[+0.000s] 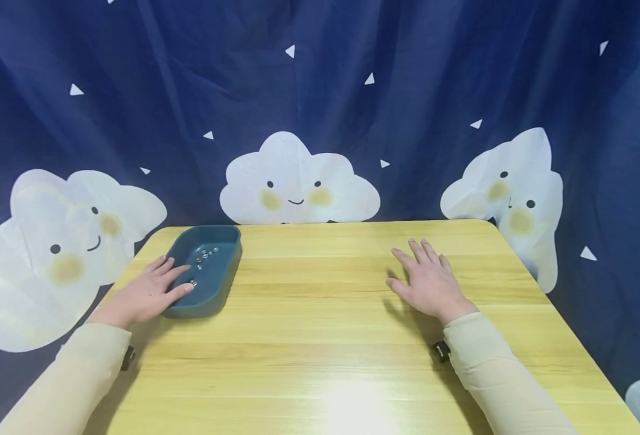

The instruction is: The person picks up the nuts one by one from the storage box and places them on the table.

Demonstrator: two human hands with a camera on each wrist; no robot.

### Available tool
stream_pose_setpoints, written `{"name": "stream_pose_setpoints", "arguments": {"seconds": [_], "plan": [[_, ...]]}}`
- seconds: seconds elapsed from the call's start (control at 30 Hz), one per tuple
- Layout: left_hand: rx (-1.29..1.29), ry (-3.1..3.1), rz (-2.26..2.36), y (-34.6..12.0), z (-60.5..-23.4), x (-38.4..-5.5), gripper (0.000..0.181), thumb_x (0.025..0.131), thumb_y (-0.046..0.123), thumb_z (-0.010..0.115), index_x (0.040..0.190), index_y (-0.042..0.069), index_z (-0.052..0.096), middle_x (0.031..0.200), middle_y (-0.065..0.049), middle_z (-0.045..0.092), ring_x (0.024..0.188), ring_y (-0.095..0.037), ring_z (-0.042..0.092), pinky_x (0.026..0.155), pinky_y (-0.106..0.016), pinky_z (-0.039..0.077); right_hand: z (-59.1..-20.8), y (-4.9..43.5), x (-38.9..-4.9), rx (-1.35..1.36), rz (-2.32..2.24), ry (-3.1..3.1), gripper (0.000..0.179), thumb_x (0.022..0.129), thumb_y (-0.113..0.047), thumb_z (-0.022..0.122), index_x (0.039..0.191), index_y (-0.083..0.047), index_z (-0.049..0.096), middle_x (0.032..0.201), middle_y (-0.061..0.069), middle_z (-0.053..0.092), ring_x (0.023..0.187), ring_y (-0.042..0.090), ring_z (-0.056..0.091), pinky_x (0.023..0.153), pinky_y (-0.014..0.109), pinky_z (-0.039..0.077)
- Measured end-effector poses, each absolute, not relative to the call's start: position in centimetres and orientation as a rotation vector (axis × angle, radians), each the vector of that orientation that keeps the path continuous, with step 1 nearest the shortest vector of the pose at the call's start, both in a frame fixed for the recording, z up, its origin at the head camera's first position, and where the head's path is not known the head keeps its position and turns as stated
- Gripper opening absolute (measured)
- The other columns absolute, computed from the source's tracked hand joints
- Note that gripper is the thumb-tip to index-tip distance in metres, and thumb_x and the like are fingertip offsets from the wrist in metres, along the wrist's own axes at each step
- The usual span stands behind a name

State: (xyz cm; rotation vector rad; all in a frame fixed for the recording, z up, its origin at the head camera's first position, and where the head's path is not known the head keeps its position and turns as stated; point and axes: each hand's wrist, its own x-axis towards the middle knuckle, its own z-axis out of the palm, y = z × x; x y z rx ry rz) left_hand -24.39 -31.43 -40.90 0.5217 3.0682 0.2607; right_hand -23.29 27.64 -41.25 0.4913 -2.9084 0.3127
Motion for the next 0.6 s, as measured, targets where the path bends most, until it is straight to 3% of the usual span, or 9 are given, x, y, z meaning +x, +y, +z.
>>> {"name": "stream_pose_setpoints", "arguments": {"seconds": [0.37,0.6], "plan": [[0.607,3.061,0.334,-28.7,-41.6,-23.8,0.074,0.102,0.061,0.041,0.154,0.008,0.042,0.159,-0.034,0.019,0.150,-0.048,0.008,0.115,-0.062,0.019,-41.5,27.8,-23.3,0.520,0.312,-2.895,0.068,0.098,-0.053,0.056,0.150,-0.010,0.047,0.158,0.028,0.027,0.146,0.050,0.019,0.110,0.069,0.021],[0.708,3.040,0.315,-26.9,-41.9,-23.4,0.074,0.101,0.061,0.044,0.155,0.010,0.041,0.160,-0.029,0.023,0.151,-0.044,0.008,0.114,-0.061,0.024,-41.6,27.9,-23.2,0.511,0.331,-2.899,0.067,0.098,-0.052,0.056,0.149,-0.009,0.048,0.158,0.028,0.027,0.146,0.051,0.019,0.110,0.069,0.021]]}}
